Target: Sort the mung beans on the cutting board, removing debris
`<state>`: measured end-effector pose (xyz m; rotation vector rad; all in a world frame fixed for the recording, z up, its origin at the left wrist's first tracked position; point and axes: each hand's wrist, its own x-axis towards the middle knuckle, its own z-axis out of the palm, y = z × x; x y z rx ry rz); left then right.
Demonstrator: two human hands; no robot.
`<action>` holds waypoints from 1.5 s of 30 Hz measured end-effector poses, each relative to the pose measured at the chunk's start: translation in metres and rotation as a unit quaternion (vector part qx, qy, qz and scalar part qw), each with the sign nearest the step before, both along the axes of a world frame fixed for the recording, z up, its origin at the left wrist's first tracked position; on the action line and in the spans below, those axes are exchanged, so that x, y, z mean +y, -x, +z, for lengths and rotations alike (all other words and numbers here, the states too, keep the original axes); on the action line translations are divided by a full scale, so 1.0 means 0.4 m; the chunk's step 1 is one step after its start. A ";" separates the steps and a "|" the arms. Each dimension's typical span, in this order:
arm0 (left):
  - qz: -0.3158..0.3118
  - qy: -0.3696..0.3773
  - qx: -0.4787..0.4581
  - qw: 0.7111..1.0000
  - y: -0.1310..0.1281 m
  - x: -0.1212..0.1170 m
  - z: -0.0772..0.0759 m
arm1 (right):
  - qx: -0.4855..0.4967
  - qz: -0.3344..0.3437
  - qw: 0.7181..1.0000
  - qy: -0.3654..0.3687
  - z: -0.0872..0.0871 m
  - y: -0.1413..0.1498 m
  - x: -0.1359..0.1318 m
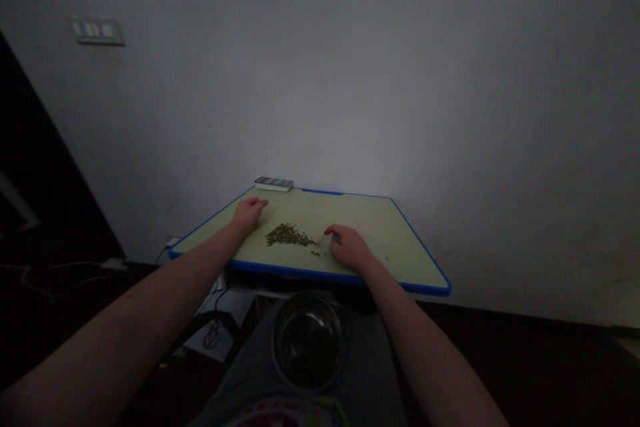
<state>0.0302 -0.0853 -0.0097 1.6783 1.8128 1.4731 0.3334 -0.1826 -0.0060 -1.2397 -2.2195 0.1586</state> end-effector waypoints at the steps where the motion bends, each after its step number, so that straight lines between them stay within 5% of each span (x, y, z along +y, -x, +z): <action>1: -0.003 0.001 -0.003 1.000 -0.001 0.000 0.001 | 0.000 -0.005 1.000 0.000 0.000 -0.001 -0.002; 17: -0.020 0.016 -0.020 0.999 -0.004 -0.009 0.007 | -0.006 -0.043 0.999 -0.005 -0.001 0.000 -0.003; 32: -0.029 0.016 -0.005 0.999 0.002 0.004 -0.003 | -0.043 0.092 0.995 0.012 0.018 0.052 -0.009; 45: -0.046 -0.035 0.017 0.998 -0.016 -0.030 0.021 | -0.067 0.040 0.994 0.073 0.041 0.057 -0.079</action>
